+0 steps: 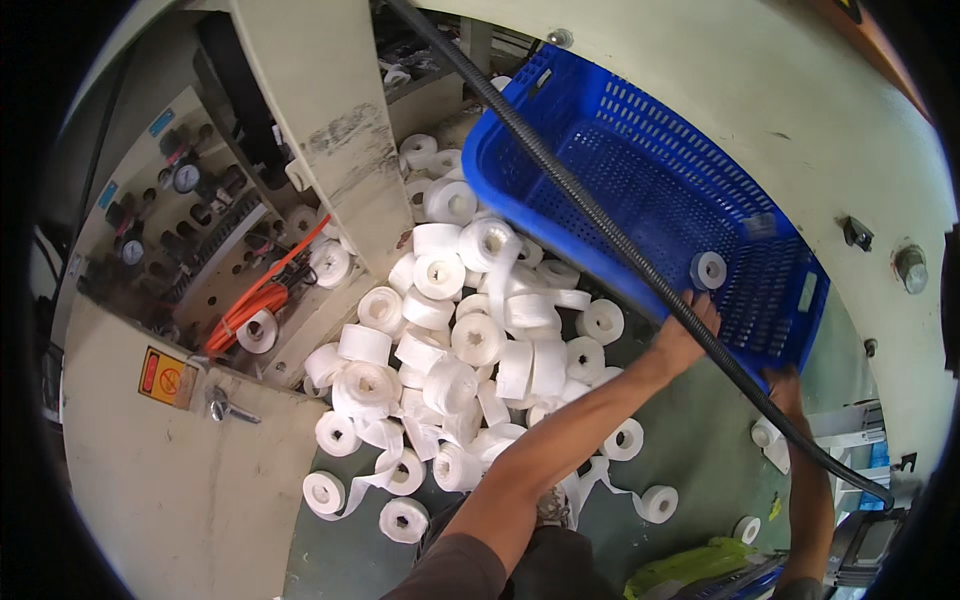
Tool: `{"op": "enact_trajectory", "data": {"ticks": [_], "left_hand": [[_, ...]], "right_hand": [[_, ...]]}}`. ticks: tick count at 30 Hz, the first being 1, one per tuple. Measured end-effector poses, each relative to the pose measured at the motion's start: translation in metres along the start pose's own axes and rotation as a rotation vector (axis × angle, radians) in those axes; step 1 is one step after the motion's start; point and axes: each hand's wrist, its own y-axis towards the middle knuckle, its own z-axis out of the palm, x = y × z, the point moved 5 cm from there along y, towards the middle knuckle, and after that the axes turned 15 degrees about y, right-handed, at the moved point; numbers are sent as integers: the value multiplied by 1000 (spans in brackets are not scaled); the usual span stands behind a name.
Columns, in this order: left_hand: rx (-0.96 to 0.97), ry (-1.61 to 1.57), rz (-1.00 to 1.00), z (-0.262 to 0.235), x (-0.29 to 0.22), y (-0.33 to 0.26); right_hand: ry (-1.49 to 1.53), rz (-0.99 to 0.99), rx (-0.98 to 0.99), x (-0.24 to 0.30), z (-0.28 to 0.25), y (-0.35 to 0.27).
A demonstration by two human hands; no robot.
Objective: The person collects white toilet paper rolls from a conveyor belt and places them into a blue crate. They then move the crate, open a large white sack, and pour the rolls into it. Finally, they gather additional rolls from the floor and place them into another blue crate.
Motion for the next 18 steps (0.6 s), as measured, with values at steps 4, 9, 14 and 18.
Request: {"op": "enact_trajectory", "data": {"ticks": [4,9,14,18], "left_hand": [[308,-46,208,-46,-45,-56],[336,-166,346,-100,-58,-50],[-132,-338,63,-45,-27,11],[49,-294,222,9,-8,58]], "right_hand": [[-188,-80,-129,12,56,-108],[-20,-20,-121,78,42,-166],[41,341,-196,76,7,-157],[-11,123,-429,86,-1,-104]]}}
